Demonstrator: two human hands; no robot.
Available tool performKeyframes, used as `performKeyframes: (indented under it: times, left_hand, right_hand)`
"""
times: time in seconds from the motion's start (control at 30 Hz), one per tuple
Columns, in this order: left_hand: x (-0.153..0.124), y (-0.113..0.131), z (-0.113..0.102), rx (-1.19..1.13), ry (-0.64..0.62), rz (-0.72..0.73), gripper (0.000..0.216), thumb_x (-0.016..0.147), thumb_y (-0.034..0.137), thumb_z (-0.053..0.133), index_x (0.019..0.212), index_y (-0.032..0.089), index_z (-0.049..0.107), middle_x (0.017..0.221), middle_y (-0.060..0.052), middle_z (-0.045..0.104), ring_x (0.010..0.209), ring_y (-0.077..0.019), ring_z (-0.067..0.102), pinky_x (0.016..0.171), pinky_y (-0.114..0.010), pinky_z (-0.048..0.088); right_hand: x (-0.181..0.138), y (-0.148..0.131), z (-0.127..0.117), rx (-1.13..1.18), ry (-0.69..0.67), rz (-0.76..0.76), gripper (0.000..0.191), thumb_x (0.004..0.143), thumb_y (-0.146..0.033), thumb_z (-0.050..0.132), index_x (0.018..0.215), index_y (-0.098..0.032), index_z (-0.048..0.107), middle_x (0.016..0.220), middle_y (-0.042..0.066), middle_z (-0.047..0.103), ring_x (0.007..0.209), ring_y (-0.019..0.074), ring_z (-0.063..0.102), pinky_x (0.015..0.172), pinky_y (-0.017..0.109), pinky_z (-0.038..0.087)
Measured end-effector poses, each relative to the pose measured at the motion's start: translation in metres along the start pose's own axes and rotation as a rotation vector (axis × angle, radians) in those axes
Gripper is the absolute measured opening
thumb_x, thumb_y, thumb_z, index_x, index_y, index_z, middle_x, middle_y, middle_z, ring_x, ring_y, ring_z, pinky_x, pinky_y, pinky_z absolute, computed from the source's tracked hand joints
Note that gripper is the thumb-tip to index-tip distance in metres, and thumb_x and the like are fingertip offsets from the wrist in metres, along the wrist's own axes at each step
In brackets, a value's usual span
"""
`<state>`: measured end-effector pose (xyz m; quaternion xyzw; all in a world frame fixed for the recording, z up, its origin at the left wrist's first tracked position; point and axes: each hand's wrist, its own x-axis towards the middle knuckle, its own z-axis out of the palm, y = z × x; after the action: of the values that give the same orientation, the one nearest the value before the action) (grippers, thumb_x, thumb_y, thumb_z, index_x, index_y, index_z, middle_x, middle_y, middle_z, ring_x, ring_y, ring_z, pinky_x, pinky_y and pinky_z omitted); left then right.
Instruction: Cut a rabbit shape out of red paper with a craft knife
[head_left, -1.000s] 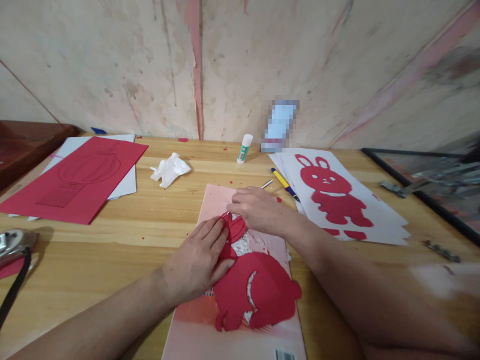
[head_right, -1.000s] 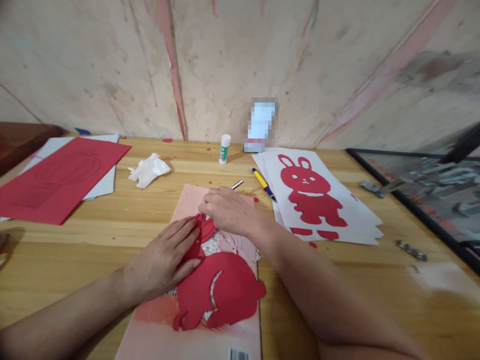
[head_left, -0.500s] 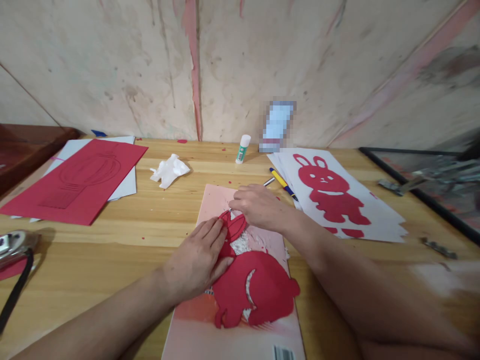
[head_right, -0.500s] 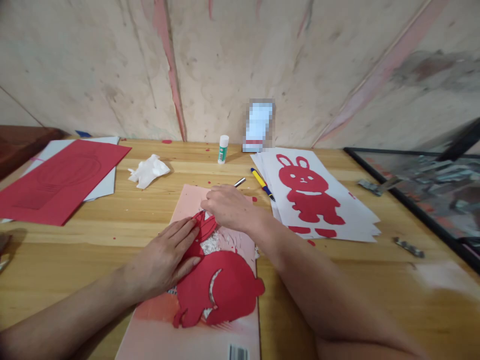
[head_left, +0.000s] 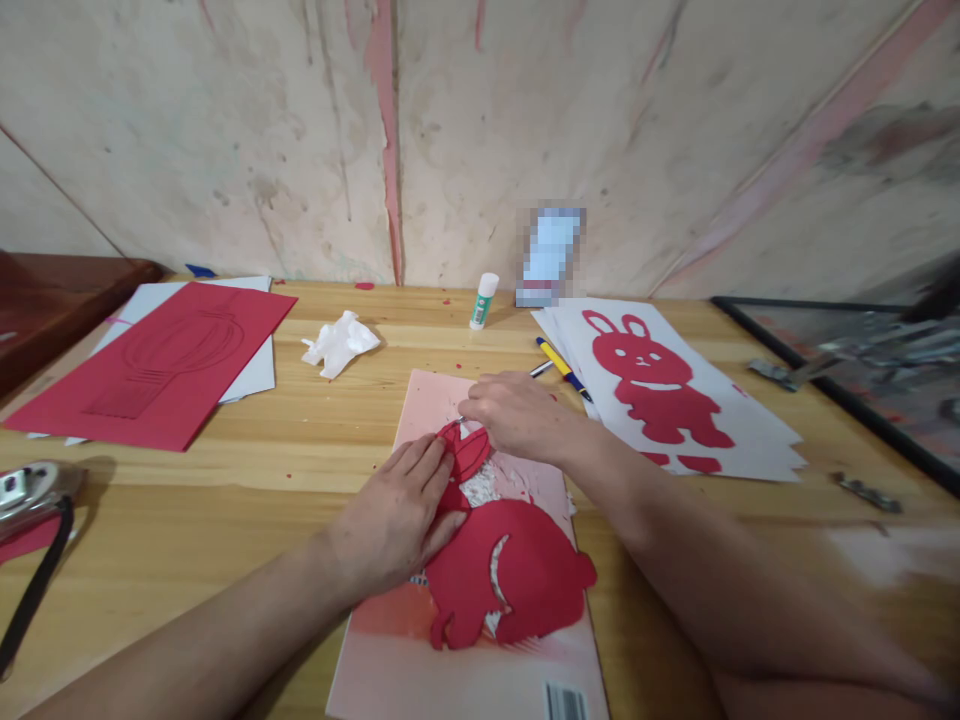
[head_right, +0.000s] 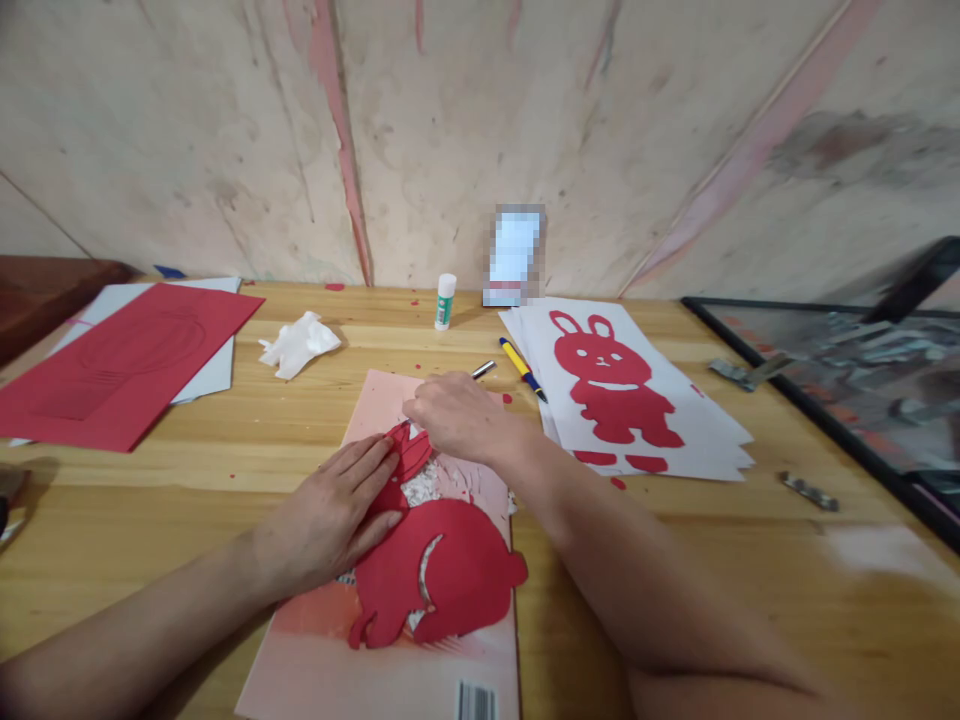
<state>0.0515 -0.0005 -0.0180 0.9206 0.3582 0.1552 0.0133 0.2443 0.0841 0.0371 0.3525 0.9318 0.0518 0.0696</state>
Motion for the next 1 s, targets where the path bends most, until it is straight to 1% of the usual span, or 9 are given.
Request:
performKeyframes:
  times: [0.1, 0.2, 0.33, 0.47, 0.53, 0.67, 0.87, 1.0]
  left_hand:
    - [0.000, 0.000, -0.001, 0.008, -0.016, 0.006, 0.049, 0.093, 0.038, 0.044, 0.127, 0.004, 0.049, 0.132, -0.021, 0.052, 0.130, -0.0314, 0.042, 0.107, -0.049, 0.037]
    - [0.001, 0.000, -0.004, -0.012, -0.031, -0.012, 0.049, 0.093, 0.038, 0.045, 0.128, 0.004, 0.048, 0.132, -0.021, 0.052, 0.127, -0.0312, 0.044, 0.106, -0.049, 0.037]
    - [0.004, -0.002, -0.009, -0.057, -0.051, -0.036, 0.053, 0.092, 0.039, 0.047, 0.135, 0.009, 0.041, 0.138, -0.019, 0.047, 0.124, -0.0295, 0.045, 0.104, -0.048, 0.038]
    - [0.008, -0.005, -0.011, -0.029, -0.103, -0.030, 0.058, 0.092, 0.048, 0.044, 0.138, 0.013, 0.039, 0.141, -0.017, 0.044, 0.124, -0.0301, 0.044, 0.101, -0.049, 0.038]
    - [0.009, -0.006, -0.011, -0.018, -0.117, -0.031, 0.059, 0.092, 0.050, 0.042, 0.138, 0.014, 0.039, 0.140, -0.016, 0.045, 0.123, -0.0305, 0.044, 0.099, -0.049, 0.038]
    - [0.009, -0.006, -0.011, -0.002, -0.121, -0.038, 0.058, 0.092, 0.051, 0.041, 0.136, 0.013, 0.041, 0.141, -0.015, 0.045, 0.122, -0.0307, 0.044, 0.098, -0.048, 0.038]
    - [0.010, -0.005, -0.010, 0.036, -0.133, -0.042, 0.058, 0.092, 0.052, 0.040, 0.134, 0.013, 0.043, 0.142, -0.014, 0.044, 0.122, -0.0300, 0.043, 0.098, -0.047, 0.037]
    - [0.010, -0.005, -0.010, 0.045, -0.136, -0.040, 0.058, 0.092, 0.052, 0.040, 0.133, 0.012, 0.044, 0.142, -0.014, 0.044, 0.122, -0.0301, 0.043, 0.098, -0.046, 0.037]
  right_hand:
    - [0.000, -0.004, 0.002, -0.003, 0.029, 0.023, 0.022, 0.080, -0.007, 0.049, 0.087, -0.018, 0.068, 0.082, 0.007, 0.069, 0.081, 0.0195, 0.062, 0.058, 0.028, 0.030]
    - [0.001, -0.007, 0.004, 0.006, 0.027, 0.053, 0.021, 0.080, -0.009, 0.049, 0.084, -0.018, 0.068, 0.080, 0.007, 0.070, 0.078, 0.0201, 0.064, 0.054, 0.028, 0.029]
    - [0.001, -0.008, 0.006, 0.011, 0.023, 0.063, 0.020, 0.077, -0.010, 0.051, 0.084, -0.018, 0.068, 0.080, 0.007, 0.071, 0.077, 0.0208, 0.065, 0.054, 0.028, 0.030]
    - [0.000, -0.009, 0.003, 0.018, 0.025, 0.053, 0.020, 0.079, -0.011, 0.051, 0.085, -0.018, 0.069, 0.082, 0.009, 0.071, 0.079, 0.0218, 0.065, 0.056, 0.029, 0.034]
    - [0.000, -0.010, 0.001, 0.022, 0.014, 0.056, 0.020, 0.080, -0.011, 0.051, 0.085, -0.018, 0.069, 0.084, 0.009, 0.072, 0.080, 0.0222, 0.066, 0.057, 0.029, 0.036]
    - [0.000, -0.013, -0.001, 0.029, -0.009, 0.077, 0.021, 0.081, -0.012, 0.051, 0.085, -0.017, 0.070, 0.084, 0.011, 0.072, 0.078, 0.0225, 0.066, 0.058, 0.029, 0.038]
    - [0.000, -0.014, -0.001, 0.018, -0.020, 0.096, 0.022, 0.080, -0.011, 0.050, 0.086, -0.016, 0.071, 0.083, 0.011, 0.072, 0.076, 0.0243, 0.067, 0.054, 0.029, 0.037]
    - [-0.001, -0.015, -0.003, 0.020, -0.042, 0.112, 0.023, 0.080, -0.010, 0.050, 0.088, -0.015, 0.071, 0.085, 0.012, 0.073, 0.075, 0.0224, 0.067, 0.056, 0.028, 0.038]
